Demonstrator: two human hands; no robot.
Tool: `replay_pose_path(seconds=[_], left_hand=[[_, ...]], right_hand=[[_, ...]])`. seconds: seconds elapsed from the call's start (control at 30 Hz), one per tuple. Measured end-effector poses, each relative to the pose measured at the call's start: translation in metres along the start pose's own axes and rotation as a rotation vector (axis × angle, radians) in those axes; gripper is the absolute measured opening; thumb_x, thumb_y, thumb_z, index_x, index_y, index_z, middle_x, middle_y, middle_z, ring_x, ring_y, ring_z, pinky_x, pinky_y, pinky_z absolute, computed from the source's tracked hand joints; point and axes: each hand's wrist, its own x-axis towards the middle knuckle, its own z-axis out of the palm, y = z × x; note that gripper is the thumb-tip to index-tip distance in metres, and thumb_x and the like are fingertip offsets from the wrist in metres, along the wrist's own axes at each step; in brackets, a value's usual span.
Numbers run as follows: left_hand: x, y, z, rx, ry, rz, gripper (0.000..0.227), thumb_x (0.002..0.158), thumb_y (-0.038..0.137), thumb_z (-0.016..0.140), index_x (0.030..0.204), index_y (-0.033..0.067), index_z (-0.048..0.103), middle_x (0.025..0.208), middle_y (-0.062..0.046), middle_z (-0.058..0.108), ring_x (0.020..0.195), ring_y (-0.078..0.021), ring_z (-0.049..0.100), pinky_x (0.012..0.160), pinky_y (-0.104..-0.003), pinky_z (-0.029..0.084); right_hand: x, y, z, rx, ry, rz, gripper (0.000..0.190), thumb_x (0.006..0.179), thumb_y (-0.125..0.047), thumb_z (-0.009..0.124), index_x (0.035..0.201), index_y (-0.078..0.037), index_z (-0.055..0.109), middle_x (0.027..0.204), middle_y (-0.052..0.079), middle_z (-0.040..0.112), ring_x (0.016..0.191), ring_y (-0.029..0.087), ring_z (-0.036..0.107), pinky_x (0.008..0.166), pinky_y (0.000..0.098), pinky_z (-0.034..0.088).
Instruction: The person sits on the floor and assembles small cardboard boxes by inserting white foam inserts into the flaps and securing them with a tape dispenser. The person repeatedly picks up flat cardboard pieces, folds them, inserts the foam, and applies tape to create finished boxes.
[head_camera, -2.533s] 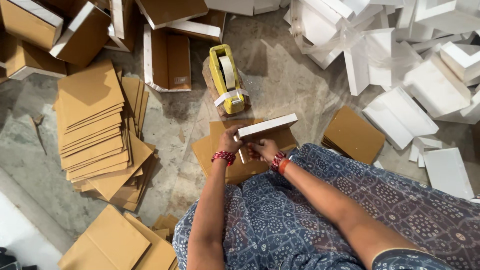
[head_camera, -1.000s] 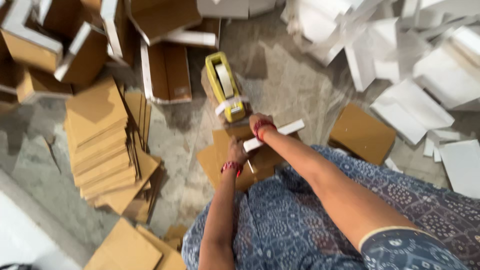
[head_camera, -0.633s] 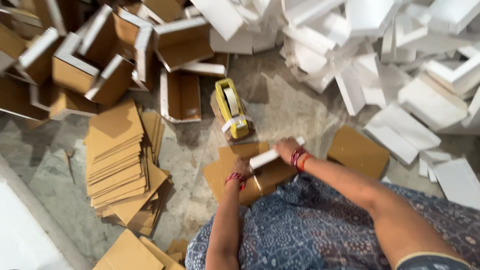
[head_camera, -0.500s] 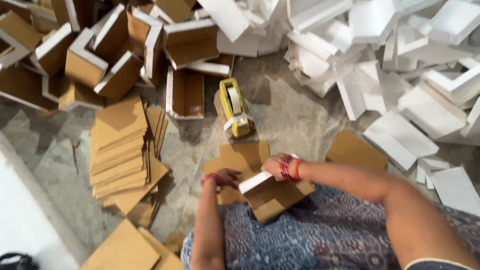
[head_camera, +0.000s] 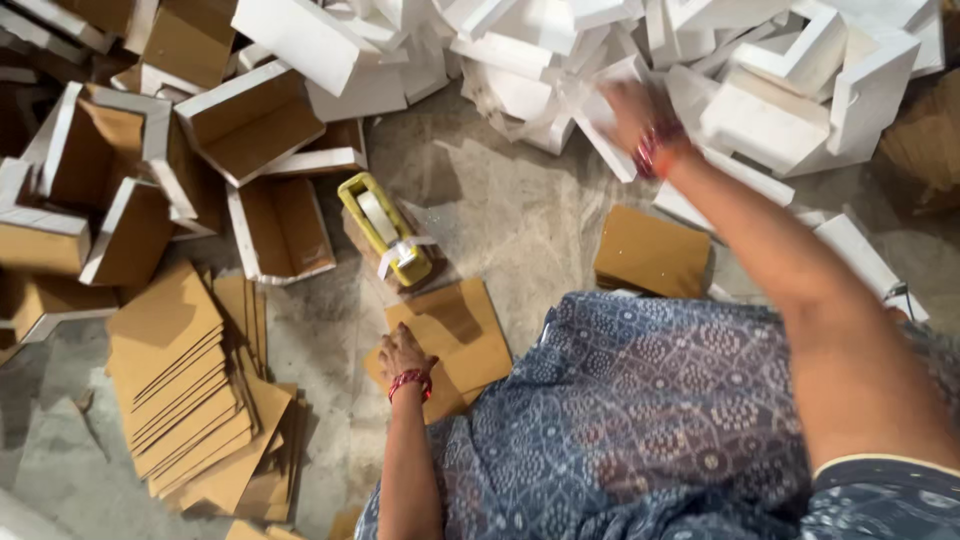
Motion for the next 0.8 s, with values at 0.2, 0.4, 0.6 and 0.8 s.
replay_pose_path(seconds=[0.2, 0.4, 0.6, 0.8], left_hand=[[-0.021, 0.013, -0.015, 0.096, -0.041, -0.005, 0.123, 0.066, 0.044, 0.096, 0.16, 0.0402, 0.018, 0.17, -0.009, 0.009, 0.157, -0.0381, 0.012, 0.116, -0.071, 0.024], [-0.051, 0.036, -0.013, 0.072, -0.041, -0.044, 0.138, 0.055, 0.032, 0.102, 0.158, 0.0487, 0.013, 0.173, -0.007, 0.001, 0.159, -0.0377, 0.006, 0.112, -0.071, 0.034], [-0.044, 0.049, -0.022, 0.132, -0.065, -0.098, 0.145, 0.049, 0.023, 0.104, 0.158, 0.0508, 0.012, 0.172, -0.006, 0.002, 0.159, -0.0406, 0.01, 0.106, -0.067, 0.045], [-0.05, 0.062, -0.041, 0.255, -0.114, 0.036, 0.143, 0.05, 0.033, 0.105, 0.156, 0.0505, 0.01, 0.172, -0.001, -0.008, 0.158, -0.0351, 0.009, 0.103, -0.068, 0.045]], right_hand=[[-0.107, 0.081, 0.168, -0.001, -0.323, 0.477, 0.074, 0.081, -0.035, 0.085, 0.146, -0.018, 0.055, 0.136, 0.015, 0.058, 0.125, 0.039, 0.056, 0.095, 0.0546, 0.049], [-0.03, 0.106, 0.21, -0.029, -0.133, 0.874, 0.069, 0.081, -0.041, 0.086, 0.135, -0.012, 0.054, 0.137, 0.015, 0.05, 0.126, 0.036, 0.052, 0.1, 0.0531, 0.047], [-0.042, 0.183, 0.194, 0.083, -0.037, 0.857, 0.084, 0.068, -0.039, 0.096, 0.132, -0.009, 0.05, 0.133, 0.018, 0.049, 0.121, 0.039, 0.05, 0.094, 0.0557, 0.045], [-0.039, 0.19, 0.201, 0.264, -0.158, 0.845, 0.084, 0.067, -0.037, 0.095, 0.132, -0.01, 0.048, 0.134, 0.013, 0.063, 0.124, 0.035, 0.06, 0.101, 0.0511, 0.048]])
